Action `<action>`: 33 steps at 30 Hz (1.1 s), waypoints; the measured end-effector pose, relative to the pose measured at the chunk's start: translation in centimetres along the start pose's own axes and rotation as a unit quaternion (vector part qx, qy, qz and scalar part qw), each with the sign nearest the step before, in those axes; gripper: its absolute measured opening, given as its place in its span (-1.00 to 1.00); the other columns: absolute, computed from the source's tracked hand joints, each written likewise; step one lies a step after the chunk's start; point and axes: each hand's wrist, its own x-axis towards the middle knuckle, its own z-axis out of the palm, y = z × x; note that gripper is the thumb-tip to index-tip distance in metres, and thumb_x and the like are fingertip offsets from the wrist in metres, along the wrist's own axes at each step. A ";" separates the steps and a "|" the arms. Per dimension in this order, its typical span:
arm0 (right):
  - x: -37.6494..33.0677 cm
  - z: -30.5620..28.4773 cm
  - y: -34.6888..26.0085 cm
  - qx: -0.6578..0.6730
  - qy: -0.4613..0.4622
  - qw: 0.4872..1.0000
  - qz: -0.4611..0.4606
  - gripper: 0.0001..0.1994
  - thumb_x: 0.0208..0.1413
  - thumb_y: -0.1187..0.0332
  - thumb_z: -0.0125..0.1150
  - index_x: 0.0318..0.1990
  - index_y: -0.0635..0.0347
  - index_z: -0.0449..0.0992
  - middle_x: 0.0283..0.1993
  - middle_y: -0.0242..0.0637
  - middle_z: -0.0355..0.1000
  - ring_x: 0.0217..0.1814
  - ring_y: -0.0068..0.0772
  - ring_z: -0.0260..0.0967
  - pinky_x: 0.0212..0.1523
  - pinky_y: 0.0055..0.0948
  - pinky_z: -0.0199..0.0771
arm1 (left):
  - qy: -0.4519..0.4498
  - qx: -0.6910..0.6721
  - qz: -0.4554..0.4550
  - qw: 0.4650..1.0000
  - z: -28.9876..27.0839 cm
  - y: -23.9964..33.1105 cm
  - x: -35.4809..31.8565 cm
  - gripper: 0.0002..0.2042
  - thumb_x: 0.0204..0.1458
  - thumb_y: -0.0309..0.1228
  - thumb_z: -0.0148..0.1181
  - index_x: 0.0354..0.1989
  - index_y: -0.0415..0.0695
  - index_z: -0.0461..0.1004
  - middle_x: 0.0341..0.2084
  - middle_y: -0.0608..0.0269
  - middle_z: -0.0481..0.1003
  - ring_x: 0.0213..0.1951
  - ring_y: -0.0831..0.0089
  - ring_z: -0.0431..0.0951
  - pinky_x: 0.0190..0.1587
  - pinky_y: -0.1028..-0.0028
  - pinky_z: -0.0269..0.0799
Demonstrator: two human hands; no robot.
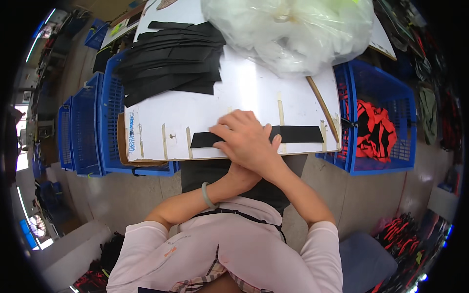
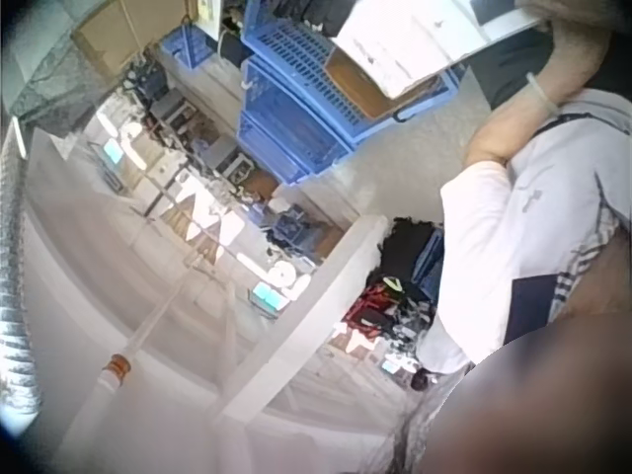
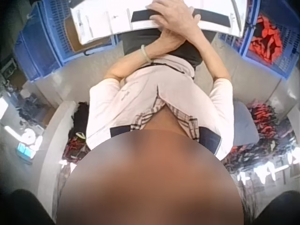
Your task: Folding black fabric straps and applying white adhesive labels or tape to them at a workbench.
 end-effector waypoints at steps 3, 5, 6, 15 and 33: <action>2.3 3.8 0.8 -0.058 -0.121 0.990 -0.029 -0.77 -0.23 0.36 0.43 -0.36 0.16 0.56 -0.35 -0.30 0.44 -0.19 -0.27 0.35 -0.06 -0.32 0.25 | 0.001 0.066 0.041 0.997 -0.6 -0.4 0.3 -0.52 0.09 -0.36 0.03 0.23 -0.14 0.29 0.19 -0.16 0.29 0.23 -0.20 0.25 0.24 -0.10 0.13; 3.1 4.8 1.1 -0.028 -0.148 0.988 -0.026 -0.78 -0.24 0.34 0.44 -0.41 0.16 0.55 -0.39 -0.33 0.43 -0.22 -0.29 0.33 -0.09 -0.33 0.24 | -0.004 0.085 0.059 0.995 -0.7 -0.4 0.4 -0.51 0.11 -0.34 0.00 0.25 -0.16 0.25 0.20 -0.18 0.27 0.23 -0.23 0.24 0.22 -0.13 0.15; 3.4 5.2 1.2 0.001 -0.172 0.985 -0.018 -0.79 -0.25 0.33 0.45 -0.46 0.15 0.53 -0.43 -0.36 0.43 -0.26 -0.31 0.32 -0.11 -0.34 0.23 | -0.003 0.084 0.054 0.995 -0.6 -0.5 0.3 -0.51 0.11 -0.34 0.00 0.25 -0.16 0.25 0.20 -0.18 0.27 0.23 -0.23 0.24 0.22 -0.13 0.15; 3.5 6.2 1.2 0.082 -0.116 0.988 0.052 -0.84 -0.27 0.35 0.45 -0.57 0.19 0.57 -0.52 -0.34 0.48 -0.36 -0.31 0.30 -0.18 -0.35 0.18 | -0.013 0.067 0.064 0.996 0.0 -0.8 -0.1 -0.48 0.11 -0.29 -0.03 0.27 -0.19 0.23 0.28 -0.22 0.17 0.29 -0.26 0.15 0.27 -0.15 0.05; 4.5 4.6 0.1 0.189 -0.120 0.967 0.123 -0.84 -0.19 0.39 0.45 -0.42 0.20 0.61 -0.45 -0.36 0.48 -0.34 -0.45 0.37 -0.19 -0.44 0.27 | -0.046 0.038 0.054 0.997 -1.1 -1.3 -0.4 -0.43 0.14 -0.17 0.01 0.29 -0.21 0.21 0.30 -0.18 0.14 0.33 -0.15 0.11 0.32 -0.11 -0.02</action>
